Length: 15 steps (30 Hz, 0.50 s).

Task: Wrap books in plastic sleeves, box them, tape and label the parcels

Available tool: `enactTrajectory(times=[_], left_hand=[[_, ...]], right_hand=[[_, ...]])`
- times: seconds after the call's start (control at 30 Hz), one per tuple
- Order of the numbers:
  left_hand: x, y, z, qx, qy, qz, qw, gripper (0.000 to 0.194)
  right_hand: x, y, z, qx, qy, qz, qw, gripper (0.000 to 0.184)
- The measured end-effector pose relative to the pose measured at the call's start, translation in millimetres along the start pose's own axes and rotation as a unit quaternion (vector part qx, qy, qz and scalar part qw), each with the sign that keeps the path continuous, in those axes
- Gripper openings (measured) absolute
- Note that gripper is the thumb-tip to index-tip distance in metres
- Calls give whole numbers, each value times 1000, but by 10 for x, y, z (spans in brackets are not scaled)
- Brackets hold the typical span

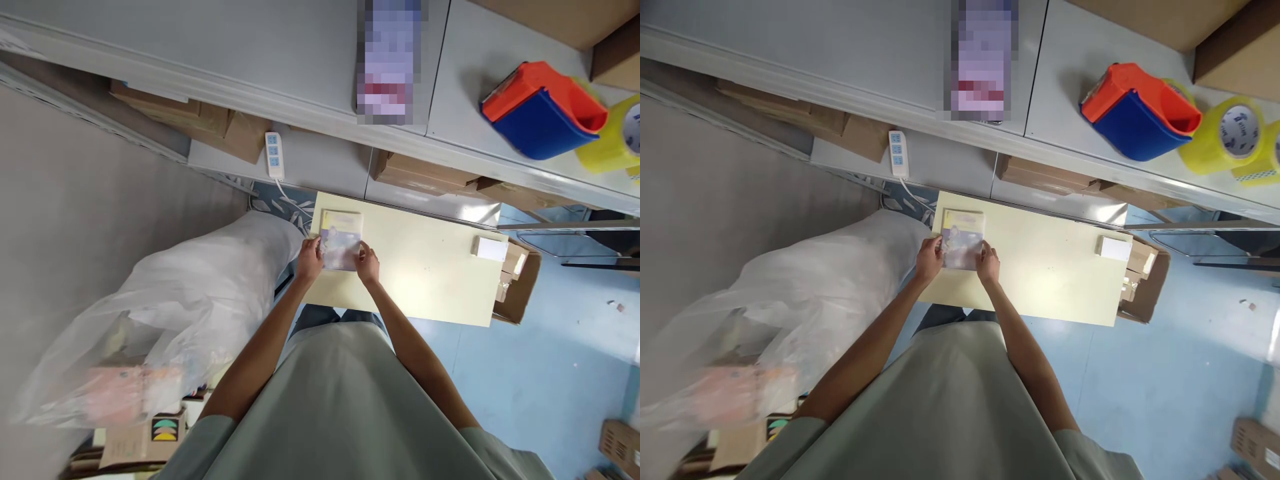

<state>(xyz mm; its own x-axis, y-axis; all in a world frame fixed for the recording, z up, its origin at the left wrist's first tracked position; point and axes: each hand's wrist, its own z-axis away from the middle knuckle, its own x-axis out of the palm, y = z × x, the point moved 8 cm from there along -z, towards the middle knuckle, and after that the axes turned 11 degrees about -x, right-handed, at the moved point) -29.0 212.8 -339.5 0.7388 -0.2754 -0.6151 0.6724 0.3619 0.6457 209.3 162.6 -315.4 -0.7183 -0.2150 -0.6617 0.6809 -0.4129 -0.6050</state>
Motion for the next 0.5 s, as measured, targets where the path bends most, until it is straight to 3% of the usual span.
enactTrajectory(times=[0.13, 0.3, 0.5], left_hand=[[-16, 26, 39, 3, 7, 7, 1000, 54], [-61, 55, 171, 10, -29, 16, 999, 52], [-332, 74, 543, 19, -38, 41, 998, 53]], right_hand=[[-16, -41, 33, 11, 10, -5, 1000, 57], [-53, -81, 187, 27, 27, -31, 999, 50], [-265, -215, 608, -6, 76, -79, 994, 47]])
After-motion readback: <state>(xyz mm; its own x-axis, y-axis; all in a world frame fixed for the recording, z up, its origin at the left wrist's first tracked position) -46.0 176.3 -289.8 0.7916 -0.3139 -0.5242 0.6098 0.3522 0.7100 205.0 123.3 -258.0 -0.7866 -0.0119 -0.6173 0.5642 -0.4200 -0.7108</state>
